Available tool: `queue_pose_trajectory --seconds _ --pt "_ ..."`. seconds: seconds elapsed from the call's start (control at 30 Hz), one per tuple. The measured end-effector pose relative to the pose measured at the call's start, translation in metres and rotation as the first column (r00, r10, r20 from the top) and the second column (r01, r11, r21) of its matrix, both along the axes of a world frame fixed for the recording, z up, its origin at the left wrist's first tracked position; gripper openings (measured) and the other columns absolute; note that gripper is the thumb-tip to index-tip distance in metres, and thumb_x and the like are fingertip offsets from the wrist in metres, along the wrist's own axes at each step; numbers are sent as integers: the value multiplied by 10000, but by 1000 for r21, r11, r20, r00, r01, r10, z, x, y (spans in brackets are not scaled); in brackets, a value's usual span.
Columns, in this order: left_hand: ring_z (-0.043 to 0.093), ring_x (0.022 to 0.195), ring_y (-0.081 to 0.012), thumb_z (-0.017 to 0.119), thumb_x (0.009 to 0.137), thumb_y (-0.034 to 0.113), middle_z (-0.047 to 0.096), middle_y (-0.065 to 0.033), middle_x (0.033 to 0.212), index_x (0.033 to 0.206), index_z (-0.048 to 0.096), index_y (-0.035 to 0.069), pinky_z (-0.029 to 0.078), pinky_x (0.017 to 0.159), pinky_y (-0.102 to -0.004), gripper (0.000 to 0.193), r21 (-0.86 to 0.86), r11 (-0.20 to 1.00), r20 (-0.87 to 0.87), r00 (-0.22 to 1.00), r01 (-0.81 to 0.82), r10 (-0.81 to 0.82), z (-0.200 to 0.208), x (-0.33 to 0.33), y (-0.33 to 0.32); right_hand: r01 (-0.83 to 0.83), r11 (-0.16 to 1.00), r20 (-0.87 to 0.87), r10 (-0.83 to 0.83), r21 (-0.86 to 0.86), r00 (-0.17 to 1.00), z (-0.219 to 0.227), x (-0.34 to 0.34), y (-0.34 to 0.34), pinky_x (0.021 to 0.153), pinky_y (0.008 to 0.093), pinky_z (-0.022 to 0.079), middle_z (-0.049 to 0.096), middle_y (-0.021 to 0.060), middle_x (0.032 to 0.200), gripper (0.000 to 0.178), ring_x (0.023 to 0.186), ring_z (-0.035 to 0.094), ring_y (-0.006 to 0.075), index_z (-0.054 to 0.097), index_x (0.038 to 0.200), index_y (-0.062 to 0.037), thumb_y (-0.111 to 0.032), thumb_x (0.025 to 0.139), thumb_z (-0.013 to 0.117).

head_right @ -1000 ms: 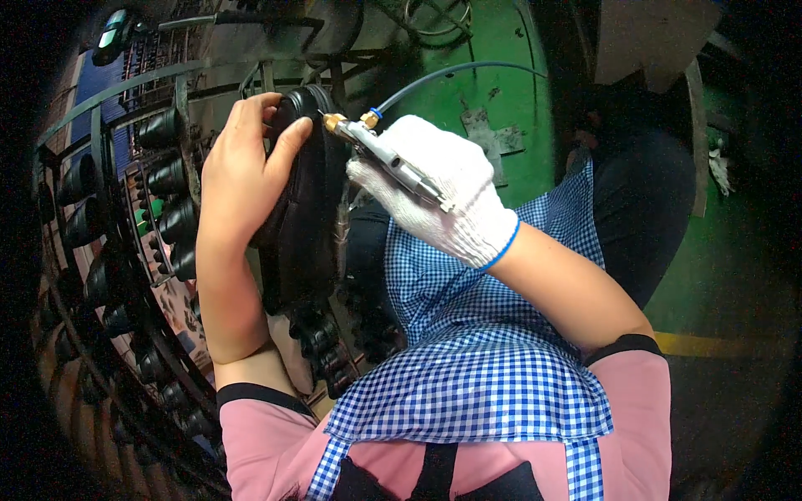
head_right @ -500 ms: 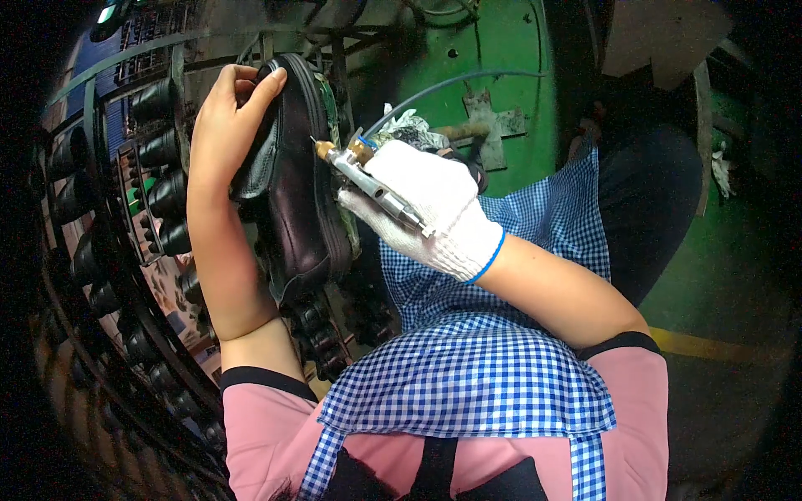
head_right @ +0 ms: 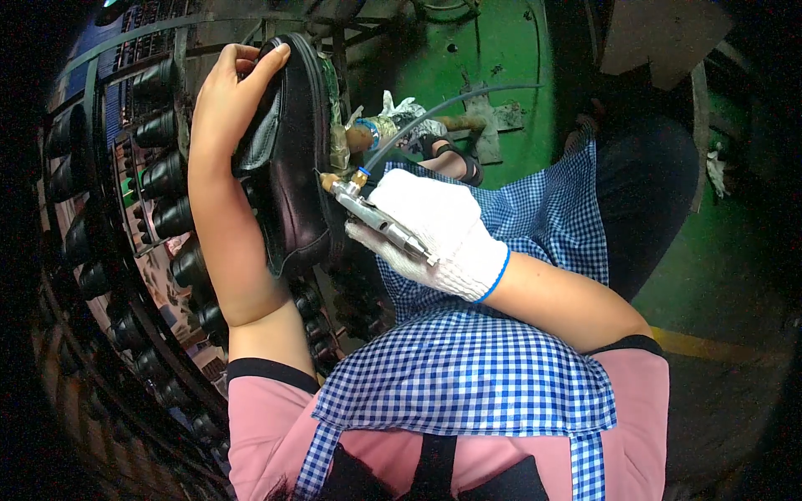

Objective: Applying adhesive to shoe components using a specialized applicator as part of the manufacturing process.

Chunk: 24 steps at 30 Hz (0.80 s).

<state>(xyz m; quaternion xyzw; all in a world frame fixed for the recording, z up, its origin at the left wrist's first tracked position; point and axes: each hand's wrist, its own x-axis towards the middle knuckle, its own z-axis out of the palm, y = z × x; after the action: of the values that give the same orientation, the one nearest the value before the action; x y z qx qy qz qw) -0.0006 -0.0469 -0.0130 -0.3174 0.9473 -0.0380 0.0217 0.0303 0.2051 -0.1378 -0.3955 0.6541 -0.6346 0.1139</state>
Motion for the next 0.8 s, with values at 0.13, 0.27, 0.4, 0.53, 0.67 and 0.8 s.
queue_pose_trajectory --seconds 0.13,0.27,0.4,0.53,0.67,0.8 --pt "676 1096 -303 646 812 659 716 -143 1154 1169 674 33 507 954 -410 722 -2 1000 -16 1000 -4 4 -1 4 -8 -63 996 -3 63 64 998 4 8 10 602 334 544 658 73 797 199 681 674 258 705 929 -87 -173 790 818" --pt "673 1084 -309 675 830 649 701 -209 1160 1181 659 -5 488 961 -385 742 35 999 -29 1000 9 -8 -4 6 -10 -145 986 -32 148 82 989 5 11 23 573 329 520 626 65 783 199 647 646 248 672 895 -99 -204 798 810" --pt "677 1074 -306 674 821 665 702 -208 1161 1195 655 -2 492 956 -383 764 65 998 -41 999 15 -12 -4 6 -10 -200 974 -9 202 102 979 3 17 33 581 328 526 638 64 810 201 658 656 246 667 882 -101 -212 800 813" --pt "676 1082 -294 671 811 686 700 -201 1178 1216 649 1 492 955 -372 796 95 995 -68 998 13 -7 -9 6 -13 -192 980 18 192 49 981 4 17 40 557 332 525 601 59 790 205 644 645 240 681 922 -116 -286 851 771" --pt "673 1055 -273 693 860 594 706 -168 1138 1223 653 19 500 933 -362 681 109 994 -173 985 18 1 -4 21 -12 -82 973 110 108 -217 988 -1 3 36 626 326 547 640 107 862 197 699 663 255 677 993 -50 -127 841 776" --pt "637 898 -245 764 857 210 631 -83 948 1049 664 25 506 799 -326 284 344 920 -537 843 190 26 30 77 32 -8 985 310 -47 175 950 5 -25 36 775 323 557 686 141 999 267 884 702 241 673 1163 -6 -85 911 712"
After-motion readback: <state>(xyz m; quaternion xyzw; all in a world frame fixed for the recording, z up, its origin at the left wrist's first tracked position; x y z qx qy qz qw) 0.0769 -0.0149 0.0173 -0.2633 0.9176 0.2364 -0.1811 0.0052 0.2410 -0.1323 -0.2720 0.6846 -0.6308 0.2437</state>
